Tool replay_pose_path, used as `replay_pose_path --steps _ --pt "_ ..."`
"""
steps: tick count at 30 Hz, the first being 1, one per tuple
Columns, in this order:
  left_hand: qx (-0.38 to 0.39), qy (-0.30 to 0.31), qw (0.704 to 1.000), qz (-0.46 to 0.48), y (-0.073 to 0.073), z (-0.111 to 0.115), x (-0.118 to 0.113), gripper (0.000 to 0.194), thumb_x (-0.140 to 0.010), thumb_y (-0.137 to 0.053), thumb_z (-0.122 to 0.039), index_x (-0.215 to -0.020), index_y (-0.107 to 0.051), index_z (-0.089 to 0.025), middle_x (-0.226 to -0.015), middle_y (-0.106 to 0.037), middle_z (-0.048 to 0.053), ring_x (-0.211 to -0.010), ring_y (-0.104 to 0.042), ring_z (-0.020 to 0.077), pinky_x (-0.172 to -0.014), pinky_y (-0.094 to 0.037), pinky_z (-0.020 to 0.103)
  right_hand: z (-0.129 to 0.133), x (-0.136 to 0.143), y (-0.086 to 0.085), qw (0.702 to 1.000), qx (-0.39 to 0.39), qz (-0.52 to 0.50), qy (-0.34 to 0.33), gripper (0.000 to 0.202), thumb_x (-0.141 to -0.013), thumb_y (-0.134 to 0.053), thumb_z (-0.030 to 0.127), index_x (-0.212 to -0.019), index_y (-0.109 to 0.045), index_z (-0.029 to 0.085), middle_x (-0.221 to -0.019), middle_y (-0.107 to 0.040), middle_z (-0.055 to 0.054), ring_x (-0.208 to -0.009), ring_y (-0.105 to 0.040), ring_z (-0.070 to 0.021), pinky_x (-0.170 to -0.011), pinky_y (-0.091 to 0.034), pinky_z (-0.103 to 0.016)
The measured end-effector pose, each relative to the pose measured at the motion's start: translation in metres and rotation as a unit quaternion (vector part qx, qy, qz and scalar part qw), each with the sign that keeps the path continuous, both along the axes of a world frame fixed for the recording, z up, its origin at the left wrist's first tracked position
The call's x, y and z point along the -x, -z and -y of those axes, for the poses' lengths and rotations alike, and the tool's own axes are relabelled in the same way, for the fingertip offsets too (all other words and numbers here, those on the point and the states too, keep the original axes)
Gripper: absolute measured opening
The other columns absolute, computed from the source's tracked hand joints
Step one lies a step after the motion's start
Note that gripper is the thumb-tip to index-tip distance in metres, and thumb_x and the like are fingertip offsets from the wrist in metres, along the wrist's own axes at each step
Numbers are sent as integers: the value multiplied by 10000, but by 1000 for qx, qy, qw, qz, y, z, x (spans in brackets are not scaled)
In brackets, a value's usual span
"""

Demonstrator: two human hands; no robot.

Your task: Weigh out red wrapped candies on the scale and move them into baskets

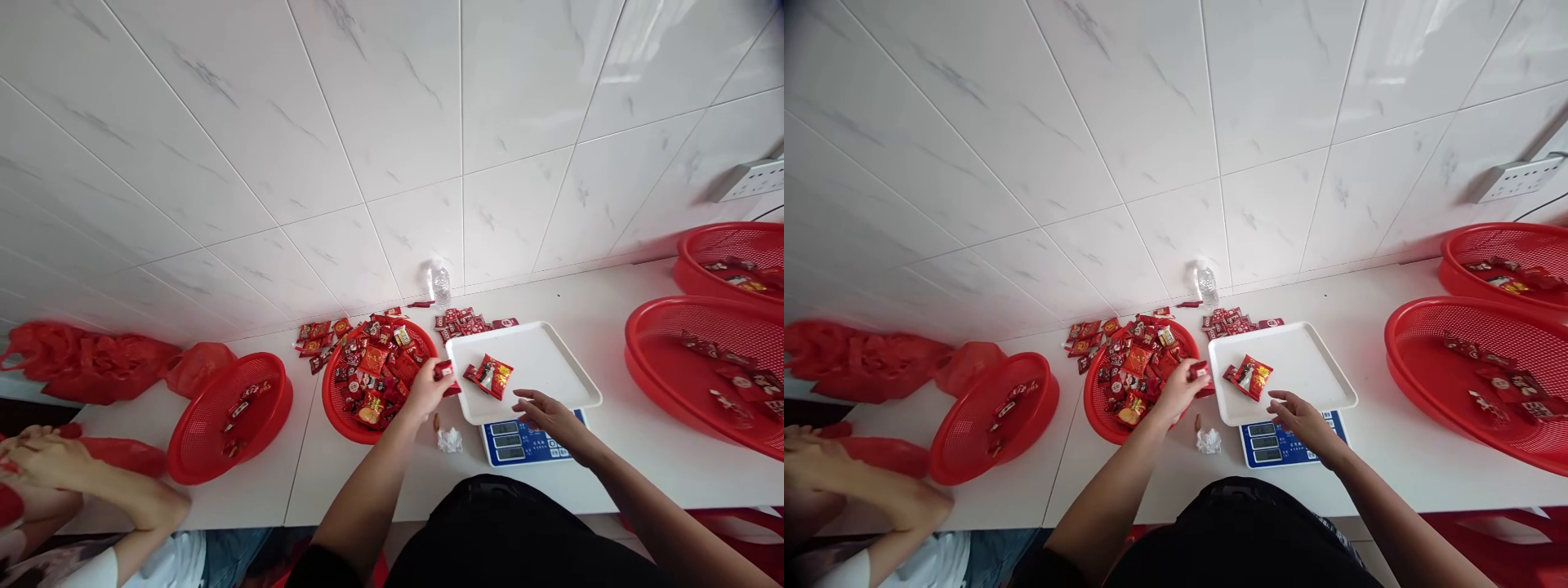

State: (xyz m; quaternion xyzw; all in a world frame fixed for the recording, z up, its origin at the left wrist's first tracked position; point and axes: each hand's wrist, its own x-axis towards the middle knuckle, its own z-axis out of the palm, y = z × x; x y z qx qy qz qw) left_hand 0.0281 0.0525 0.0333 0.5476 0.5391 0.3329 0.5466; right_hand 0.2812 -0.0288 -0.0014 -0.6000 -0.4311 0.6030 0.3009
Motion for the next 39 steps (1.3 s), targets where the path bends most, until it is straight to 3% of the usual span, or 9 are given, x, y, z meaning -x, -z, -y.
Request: replay_pose_path --steps 5,9,12,17,22,27,30,35,39 --pt "-40 57 997 -16 13 -19 -32 440 -804 -594 -311 -1213 -482 -193 -1121 -593 123 -989 -592 190 -867 -470 340 -1 -4 2 1000 -5 14 5 556 -784 -499 596 -1208 -527 236 -1056 -667 -85 -929 -638 -231 -811 -507 -360" --pt "-131 -73 960 -235 18 -27 20 235 -823 -542 -218 -1055 -535 -180 -1113 -576 119 -1065 -541 208 -922 -416 359 8 -19 12 999 14 19 22 570 -779 -510 595 -1223 -514 239 -1095 -654 -93 -964 -626 -240 -831 -508 -364" --pt "-48 -122 898 -421 26 -19 75 326 -713 -657 -201 -1015 -540 -174 -1213 -507 149 -1217 -407 302 -953 -364 421 17 -24 19 999 30 17 32 567 -783 -508 593 -1223 -512 236 -1119 -644 -95 -968 -624 -236 -830 -509 -351" --pt "54 -89 919 -380 27 -3 122 72 -727 -622 -220 -724 -559 -184 -906 -623 81 -1021 -556 269 -828 -441 366 16 -17 16 999 30 21 23 555 -783 -506 597 -1199 -528 229 -1074 -662 -87 -946 -631 -239 -817 -511 -359" --pt "26 -84 993 -84 -39 -11 118 214 -795 -544 -391 -882 -549 -196 -901 -626 29 -819 -615 155 -706 -507 278 1 -8 6 1000 2 19 -2 533 -791 -499 593 -1196 -528 247 -1059 -663 -73 -938 -632 -235 -814 -507 -360" --pt "-67 -59 990 106 -146 -5 97 232 -763 -628 -356 -905 -556 -187 -932 -640 26 -869 -609 159 -736 -517 294 -10 -2 -4 1000 -10 14 -19 550 -788 -510 588 -1213 -517 238 -1072 -647 -88 -924 -629 -242 -800 -508 -363" --pt "-59 -5 983 172 -190 13 73 168 -820 -575 -309 -928 -537 -187 -925 -655 34 -924 -616 185 -755 -516 327 -17 13 -30 997 -60 -9 -55 589 -793 -521 573 -1278 -456 246 -1173 -586 -100 -933 -612 -232 -797 -506 -363" --pt "28 144 950 277 -223 40 14 105 -859 -528 -263 -925 -515 -182 -844 -663 45 -867 -635 188 -759 -508 347 -25 65 -98 957 -168 -146 -187 814 -749 -673 433 -1410 -212 317 -1174 -554 -65 -960 -565 -192 -808 -480 -356" --pt "25 139 935 326 -222 32 2 83 -873 -498 -271 -891 -507 -190 -649 -568 -23 -620 -591 109 -645 -488 260 -26 93 -118 907 -160 -218 -324 370 -826 -574 452 -1094 -583 198 -838 -602 -22 -786 -559 -154 -764 -453 -320"
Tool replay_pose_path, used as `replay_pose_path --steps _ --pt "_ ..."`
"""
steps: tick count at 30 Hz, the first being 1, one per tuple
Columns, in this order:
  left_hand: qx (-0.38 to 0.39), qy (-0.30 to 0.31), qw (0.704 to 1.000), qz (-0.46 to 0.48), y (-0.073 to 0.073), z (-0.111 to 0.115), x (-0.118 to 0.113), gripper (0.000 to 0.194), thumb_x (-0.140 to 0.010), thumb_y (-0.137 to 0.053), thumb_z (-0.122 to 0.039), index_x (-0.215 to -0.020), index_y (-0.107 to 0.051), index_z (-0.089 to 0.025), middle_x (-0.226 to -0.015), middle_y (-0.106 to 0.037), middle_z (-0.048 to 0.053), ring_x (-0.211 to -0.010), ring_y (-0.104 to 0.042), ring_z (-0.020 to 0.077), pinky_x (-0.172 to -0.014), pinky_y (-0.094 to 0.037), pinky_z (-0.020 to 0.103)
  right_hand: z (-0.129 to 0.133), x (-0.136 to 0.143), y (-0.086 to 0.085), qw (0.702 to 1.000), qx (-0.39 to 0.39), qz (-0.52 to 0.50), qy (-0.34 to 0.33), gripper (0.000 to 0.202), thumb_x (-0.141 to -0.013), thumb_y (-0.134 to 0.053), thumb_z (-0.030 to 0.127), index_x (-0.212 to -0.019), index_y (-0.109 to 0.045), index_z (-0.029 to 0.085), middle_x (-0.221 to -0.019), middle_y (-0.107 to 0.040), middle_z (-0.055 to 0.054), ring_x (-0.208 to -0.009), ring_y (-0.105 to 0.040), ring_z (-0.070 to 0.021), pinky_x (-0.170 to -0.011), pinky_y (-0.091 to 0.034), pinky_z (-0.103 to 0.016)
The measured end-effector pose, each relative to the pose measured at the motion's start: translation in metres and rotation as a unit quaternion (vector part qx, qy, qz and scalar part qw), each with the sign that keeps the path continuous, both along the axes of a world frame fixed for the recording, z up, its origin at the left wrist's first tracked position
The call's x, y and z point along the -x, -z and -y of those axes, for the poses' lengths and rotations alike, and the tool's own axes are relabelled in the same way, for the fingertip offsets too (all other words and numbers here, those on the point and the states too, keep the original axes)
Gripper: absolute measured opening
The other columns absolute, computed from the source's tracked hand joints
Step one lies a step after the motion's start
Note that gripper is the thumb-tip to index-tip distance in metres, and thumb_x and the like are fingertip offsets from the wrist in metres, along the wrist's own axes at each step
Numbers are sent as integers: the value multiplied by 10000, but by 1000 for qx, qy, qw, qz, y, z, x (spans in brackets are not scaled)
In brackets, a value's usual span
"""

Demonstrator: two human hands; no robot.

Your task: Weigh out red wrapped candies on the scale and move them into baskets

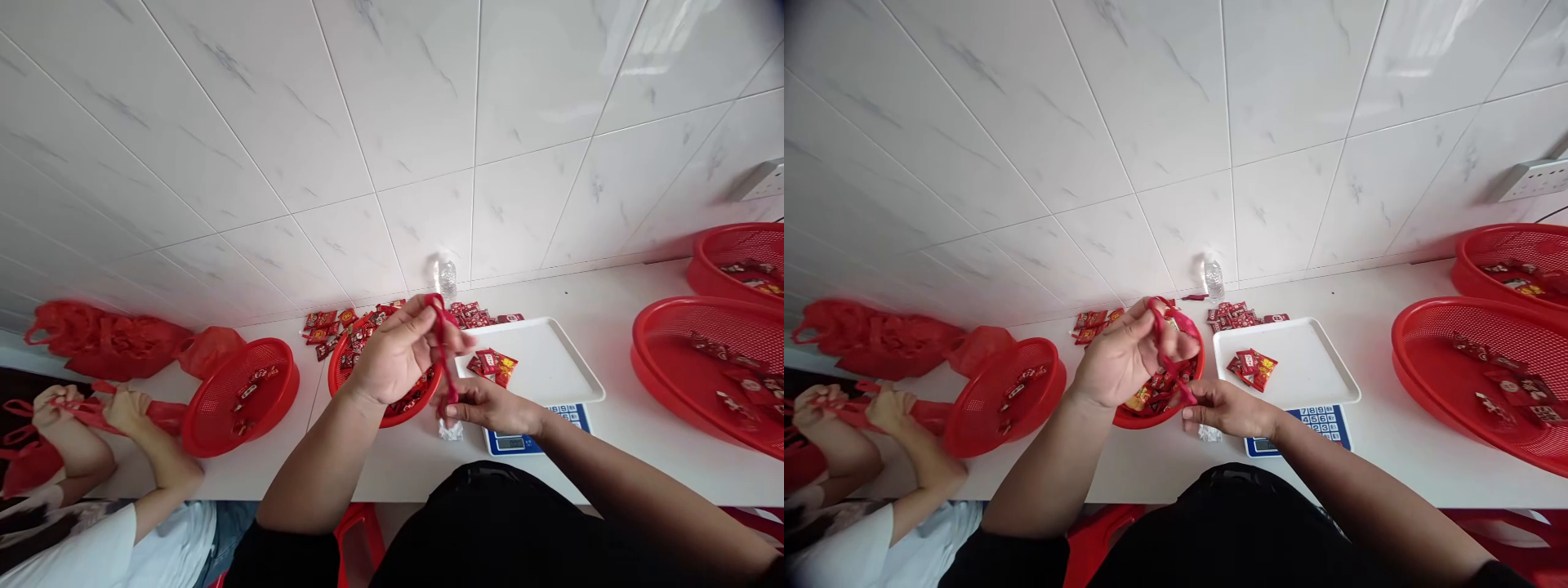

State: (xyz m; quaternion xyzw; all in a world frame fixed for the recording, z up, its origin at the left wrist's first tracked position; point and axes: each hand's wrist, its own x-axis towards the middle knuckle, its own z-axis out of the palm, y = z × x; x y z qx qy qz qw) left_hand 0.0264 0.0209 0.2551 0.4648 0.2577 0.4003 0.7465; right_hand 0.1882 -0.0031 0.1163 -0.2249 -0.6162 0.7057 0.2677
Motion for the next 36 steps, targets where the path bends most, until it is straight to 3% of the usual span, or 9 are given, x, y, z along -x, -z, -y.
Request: replay_pose_path --steps 5,9,10,13,16,22,31,33,36 --pt "-28 -141 956 -256 82 -37 76 203 -810 -559 -403 -880 -515 -218 -582 -446 -83 -419 -374 44 -443 -317 169 9 -29 40 994 71 21 78 319 -854 -517 479 -895 -591 171 -739 -541 -1 -686 -492 -124 -678 -408 -278" --pt "-9 -37 707 -706 187 -40 132 280 -571 -759 -332 -701 -560 -184 -685 -577 -26 -635 -544 134 -586 -387 222 30 -60 75 982 159 72 78 355 -819 -578 470 -1002 -584 165 -804 -546 -10 -709 -476 -121 -687 -394 -272" --pt "0 -24 685 -728 207 -36 138 257 -552 -766 -282 -675 -562 -184 -680 -588 -13 -661 -562 160 -609 -392 239 35 -64 80 978 176 82 75 372 -812 -587 472 -1025 -582 167 -819 -547 -12 -717 -477 -121 -693 -394 -273" --pt "-2 -20 661 -751 244 -23 137 195 -576 -736 -218 -666 -564 -196 -740 -609 11 -728 -585 198 -661 -396 274 45 -66 87 973 196 93 80 416 -799 -597 482 -1083 -573 180 -852 -548 -14 -740 -482 -126 -715 -399 -279" --pt "-14 -11 659 -752 253 -18 129 133 -610 -696 -186 -628 -565 -190 -724 -607 24 -737 -584 203 -670 -392 282 46 -64 87 973 184 92 102 452 -792 -598 493 -1128 -561 193 -888 -550 -22 -766 -492 -136 -736 -413 -295" --pt "-56 -29 692 -720 207 -36 134 135 -759 -568 -296 -690 -556 -181 -705 -582 1 -650 -532 138 -598 -382 232 41 -65 87 969 172 123 132 495 -779 -586 527 -1151 -561 201 -911 -580 -38 -790 -532 -160 -744 -446 -327" --pt "-232 -318 857 -334 -22 -12 121 157 -819 -558 -331 -878 -498 -198 -686 -551 -24 -481 -409 63 -435 -306 172 33 -73 81 963 125 182 154 526 -809 -520 551 -1212 -516 212 -1010 -585 -81 -899 -578 -220 -807 -478 -388" --pt "-264 -306 867 -293 -41 3 103 120 -834 -544 -293 -882 -483 -201 -767 -599 3 -489 -425 60 -432 -314 175 29 -67 68 967 69 179 167 562 -815 -520 541 -1291 -433 254 -1176 -525 -103 -1016 -543 -244 -846 -474 -407" --pt "-229 -203 884 -354 -23 27 62 114 -854 -514 -305 -905 -492 -205 -710 -586 -12 -516 -455 69 -450 -345 178 27 -48 39 966 -65 131 214 794 -766 -620 492 -1414 -185 351 -1425 -296 -79 -1256 -351 -275 -970 -396 -446"
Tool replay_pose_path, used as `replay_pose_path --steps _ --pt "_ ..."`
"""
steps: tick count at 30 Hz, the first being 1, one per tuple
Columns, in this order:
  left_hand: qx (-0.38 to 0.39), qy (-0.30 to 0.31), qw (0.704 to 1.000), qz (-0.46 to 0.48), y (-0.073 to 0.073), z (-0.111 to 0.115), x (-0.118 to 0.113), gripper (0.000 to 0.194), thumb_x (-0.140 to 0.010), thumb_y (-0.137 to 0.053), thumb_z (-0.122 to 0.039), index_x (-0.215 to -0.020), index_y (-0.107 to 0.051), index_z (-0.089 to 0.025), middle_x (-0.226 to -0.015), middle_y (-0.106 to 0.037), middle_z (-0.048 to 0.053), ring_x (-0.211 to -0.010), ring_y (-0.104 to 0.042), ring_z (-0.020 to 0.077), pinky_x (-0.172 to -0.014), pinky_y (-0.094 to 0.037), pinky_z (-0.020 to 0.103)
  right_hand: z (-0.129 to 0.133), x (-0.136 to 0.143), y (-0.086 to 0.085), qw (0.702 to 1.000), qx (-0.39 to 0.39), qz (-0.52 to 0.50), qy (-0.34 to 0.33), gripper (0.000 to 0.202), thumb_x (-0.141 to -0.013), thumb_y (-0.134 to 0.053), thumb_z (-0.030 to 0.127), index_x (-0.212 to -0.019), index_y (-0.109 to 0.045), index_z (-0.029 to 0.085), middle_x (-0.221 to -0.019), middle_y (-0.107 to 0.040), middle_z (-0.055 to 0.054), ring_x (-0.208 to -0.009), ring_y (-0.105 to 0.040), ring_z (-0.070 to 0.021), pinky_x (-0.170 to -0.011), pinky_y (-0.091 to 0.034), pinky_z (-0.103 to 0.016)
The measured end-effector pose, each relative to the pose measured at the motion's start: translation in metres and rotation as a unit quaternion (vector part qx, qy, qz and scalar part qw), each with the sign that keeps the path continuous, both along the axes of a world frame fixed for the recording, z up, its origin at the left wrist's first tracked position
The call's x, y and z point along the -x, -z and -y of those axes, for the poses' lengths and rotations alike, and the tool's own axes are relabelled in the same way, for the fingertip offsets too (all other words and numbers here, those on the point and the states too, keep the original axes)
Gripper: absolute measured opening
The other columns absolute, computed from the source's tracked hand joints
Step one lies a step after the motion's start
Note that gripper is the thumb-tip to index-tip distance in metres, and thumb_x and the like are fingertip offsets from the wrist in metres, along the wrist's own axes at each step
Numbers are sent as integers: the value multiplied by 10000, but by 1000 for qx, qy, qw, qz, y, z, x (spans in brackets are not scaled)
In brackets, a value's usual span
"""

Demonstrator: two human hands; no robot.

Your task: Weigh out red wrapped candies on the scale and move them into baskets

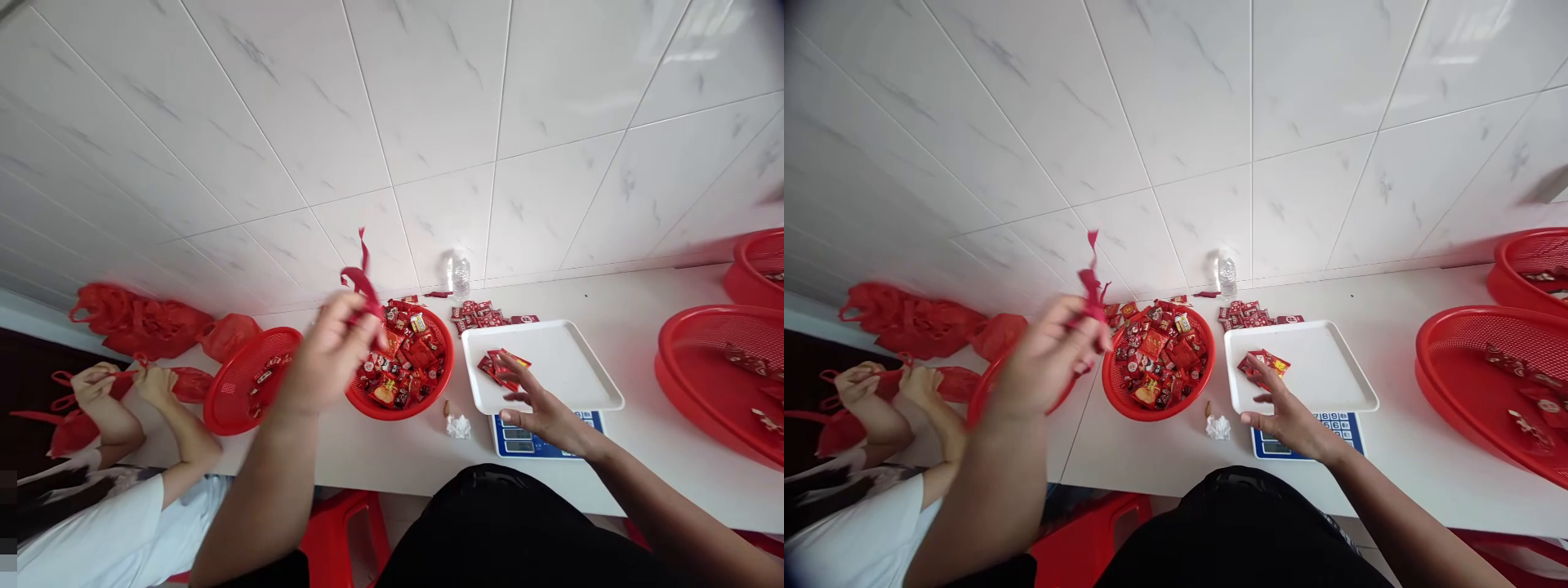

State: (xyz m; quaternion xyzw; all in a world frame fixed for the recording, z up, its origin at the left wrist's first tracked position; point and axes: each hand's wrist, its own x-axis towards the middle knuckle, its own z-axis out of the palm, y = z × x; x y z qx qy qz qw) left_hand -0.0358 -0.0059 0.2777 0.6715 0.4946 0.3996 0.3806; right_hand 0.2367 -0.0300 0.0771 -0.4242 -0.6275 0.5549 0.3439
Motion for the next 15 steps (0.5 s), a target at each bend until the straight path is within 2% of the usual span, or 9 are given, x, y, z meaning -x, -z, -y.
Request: replay_pose_path --steps 1,3,4,6,9,11,13,15 --pt "55 41 997 -35 15 8 -16 123 -862 -495 -321 -897 -502 -204 -686 -572 -16 -559 -487 82 -482 -373 185 1 7 -10 999 -45 -15 1 908 -732 -670 468 -1431 -101 359 -1446 -256 -75 -1287 -306 -277 -999 -364 -450" --pt "145 147 976 -65 47 21 -47 146 -866 -474 -336 -871 -524 -199 -667 -554 -19 -595 -505 92 -541 -408 208 5 21 -27 995 -73 -57 -29 1077 -660 -751 427 -1440 -13 346 -1395 -327 -95 -1222 -391 -275 -958 -397 -433" --pt "168 195 964 -61 61 26 -60 138 -848 -507 -330 -853 -532 -194 -691 -563 -13 -613 -512 95 -569 -416 217 8 28 -33 993 -49 -83 -63 1096 -645 -766 415 -1442 -18 335 -1321 -411 -100 -1119 -482 -260 -888 -446 -410" --pt "195 219 956 -3 80 32 -76 148 -840 -522 -336 -834 -523 -189 -735 -571 2 -637 -515 96 -589 -417 222 12 38 -39 980 38 -137 -137 997 -659 -758 413 -1431 -137 303 -1110 -549 -74 -866 -576 -197 -718 -491 -333" --pt "232 170 947 144 85 31 -77 201 -844 -520 -391 -858 -482 -195 -656 -524 -24 -522 -444 69 -486 -354 194 15 48 -37 951 134 -179 -213 674 -713 -708 440 -1286 -425 226 -853 -596 -24 -657 -535 -125 -577 -426 -244" --pt "241 112 936 230 82 25 -65 224 -834 -537 -411 -865 -465 -201 -596 -487 -48 -457 -379 53 -430 -291 174 17 50 -32 941 158 -160 -254 493 -772 -633 482 -1162 -531 198 -699 -567 5 -571 -488 -100 -524 -368 -221" --pt "233 51 925 298 81 19 -48 214 -818 -569 -390 -863 -469 -206 -573 -471 -57 -447 -358 48 -416 -270 159 19 50 -28 939 170 -111 -278 422 -834 -520 531 -1078 -580 192 -587 -486 32 -518 -438 -90 -498 -331 -216" --pt "222 -2 908 354 85 14 -28 183 -804 -597 -336 -876 -484 -212 -576 -459 -62 -458 -366 47 -418 -280 149 21 47 -24 947 175 -65 -261 439 -853 -450 571 -1018 -600 193 -559 -409 45 -515 -396 -89 -491 -308 -214"
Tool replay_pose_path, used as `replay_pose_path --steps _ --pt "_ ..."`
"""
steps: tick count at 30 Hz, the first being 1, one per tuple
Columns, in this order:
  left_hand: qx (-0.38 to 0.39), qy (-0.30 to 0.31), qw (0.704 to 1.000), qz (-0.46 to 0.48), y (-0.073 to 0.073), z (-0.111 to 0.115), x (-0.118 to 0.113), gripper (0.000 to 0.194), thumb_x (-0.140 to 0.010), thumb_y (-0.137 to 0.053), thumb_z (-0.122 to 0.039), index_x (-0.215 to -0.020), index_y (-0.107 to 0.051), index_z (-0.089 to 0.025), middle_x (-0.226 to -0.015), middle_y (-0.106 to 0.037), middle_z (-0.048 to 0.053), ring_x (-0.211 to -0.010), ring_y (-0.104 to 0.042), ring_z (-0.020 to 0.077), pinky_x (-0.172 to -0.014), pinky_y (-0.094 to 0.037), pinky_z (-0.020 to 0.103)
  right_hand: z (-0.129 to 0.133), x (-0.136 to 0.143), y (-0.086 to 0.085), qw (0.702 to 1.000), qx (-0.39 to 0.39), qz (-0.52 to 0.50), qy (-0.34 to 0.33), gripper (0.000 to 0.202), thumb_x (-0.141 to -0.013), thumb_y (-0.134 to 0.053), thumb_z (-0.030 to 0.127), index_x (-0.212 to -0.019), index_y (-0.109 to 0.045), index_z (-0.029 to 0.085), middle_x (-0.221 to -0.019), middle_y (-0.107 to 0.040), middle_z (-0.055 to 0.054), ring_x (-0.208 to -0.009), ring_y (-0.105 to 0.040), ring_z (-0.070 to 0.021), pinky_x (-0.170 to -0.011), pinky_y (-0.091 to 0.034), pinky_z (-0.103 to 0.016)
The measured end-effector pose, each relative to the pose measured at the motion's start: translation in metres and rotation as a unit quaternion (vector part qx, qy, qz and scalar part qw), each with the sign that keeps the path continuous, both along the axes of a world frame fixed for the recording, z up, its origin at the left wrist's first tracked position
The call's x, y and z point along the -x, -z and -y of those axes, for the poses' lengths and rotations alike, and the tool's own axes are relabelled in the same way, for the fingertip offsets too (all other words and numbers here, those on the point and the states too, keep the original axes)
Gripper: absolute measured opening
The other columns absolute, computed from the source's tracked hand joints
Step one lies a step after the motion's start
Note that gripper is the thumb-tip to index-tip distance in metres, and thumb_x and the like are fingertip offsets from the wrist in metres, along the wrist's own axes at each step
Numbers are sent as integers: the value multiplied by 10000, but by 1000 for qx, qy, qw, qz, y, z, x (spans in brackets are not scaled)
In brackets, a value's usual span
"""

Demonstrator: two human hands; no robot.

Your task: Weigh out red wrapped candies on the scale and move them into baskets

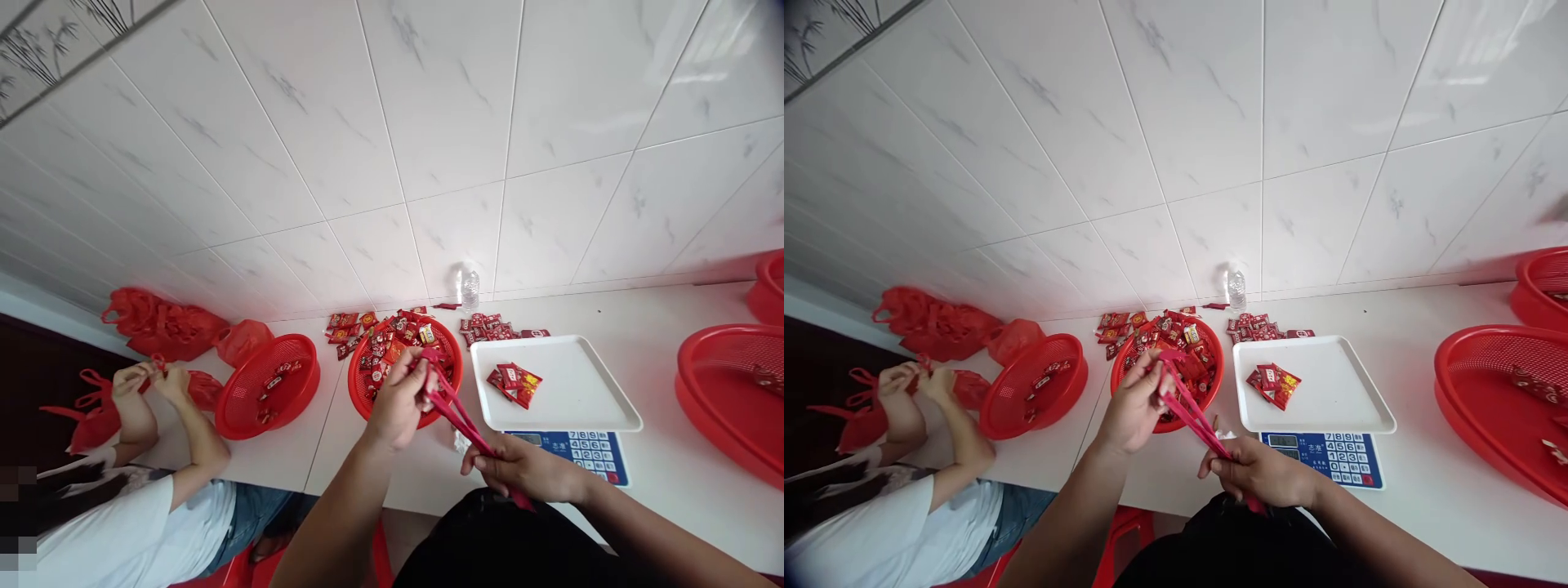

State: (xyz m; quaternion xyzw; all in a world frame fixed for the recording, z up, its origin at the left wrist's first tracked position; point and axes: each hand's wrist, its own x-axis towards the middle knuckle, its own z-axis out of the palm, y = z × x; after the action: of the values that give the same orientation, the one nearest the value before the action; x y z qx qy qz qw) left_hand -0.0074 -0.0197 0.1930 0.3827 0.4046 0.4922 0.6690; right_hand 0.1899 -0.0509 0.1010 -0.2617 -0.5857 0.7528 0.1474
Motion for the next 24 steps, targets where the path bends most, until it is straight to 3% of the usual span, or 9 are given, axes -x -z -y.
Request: replay_pose_path --steps 4,7,10,13,16,18,21,24 --pt "1 -112 990 89 16 -1 37 136 -789 -614 -232 -835 -488 -208 -592 -417 -60 -572 -465 65 -544 -419 170 2 -15 12 998 38 14 56 435 -853 -433 587 -928 -585 185 -564 -363 48 -532 -346 -96 -495 -288 -221" --pt "10 -129 983 132 28 7 51 144 -807 -590 -242 -755 -462 -200 -542 -325 -62 -625 -512 88 -663 -481 222 0 -27 20 985 116 -57 118 378 -860 -460 546 -827 -553 181 -520 -315 63 -501 -301 -92 -502 -282 -231" --pt "29 -76 990 114 38 18 48 129 -824 -564 -297 -808 -470 -210 -535 -299 -86 -457 -400 50 -571 -478 223 -6 -31 21 962 171 -108 182 331 -844 -511 510 -787 -539 185 -514 -291 70 -486 -270 -85 -516 -291 -241" --pt "49 44 997 -38 48 26 36 171 -828 -545 -374 -880 -490 -221 -555 -366 -92 -398 -319 40 -467 -426 211 -14 -28 16 955 153 -87 238 353 -823 -523 541 -806 -558 191 -590 -438 28 -538 -379 -106 -564 -342 -260" --pt "33 171 954 -245 55 33 22 198 -793 -574 -404 -837 -547 -213 -621 -483 -52 -461 -419 68 -468 -398 211 -18 -17 13 964 82 -21 253 437 -823 -481 593 -1017 -561 209 -716 -580 -16 -651 -492 -151 -581 -360 -269" --pt "-13 222 921 -320 56 37 15 173 -751 -620 -382 -781 -594 -214 -681 -555 -17 -551 -502 100 -519 -408 224 -16 -5 14 978 40 4 205 523 -830 -461 603 -1188 -494 223 -737 -617 -21 -694 -536 -171 -583 -369 -274" --pt "-56 265 914 -303 51 40 10 149 -731 -639 -359 -723 -621 -211 -723 -618 17 -670 -574 144 -619 -437 248 -8 16 18 991 39 -4 126 583 -832 -448 614 -1263 -444 223 -704 -630 -18 -651 -588 -179 -591 -396 -291" --pt "-27 218 940 -260 43 37 12 189 -767 -597 -389 -779 -605 -200 -714 -620 15 -636 -577 140 -589 -442 244 3 37 17 987 94 -51 119 593 -839 -409 634 -1237 -457 197 -689 -638 -32 -646 -625 -191 -643 -427 -322"
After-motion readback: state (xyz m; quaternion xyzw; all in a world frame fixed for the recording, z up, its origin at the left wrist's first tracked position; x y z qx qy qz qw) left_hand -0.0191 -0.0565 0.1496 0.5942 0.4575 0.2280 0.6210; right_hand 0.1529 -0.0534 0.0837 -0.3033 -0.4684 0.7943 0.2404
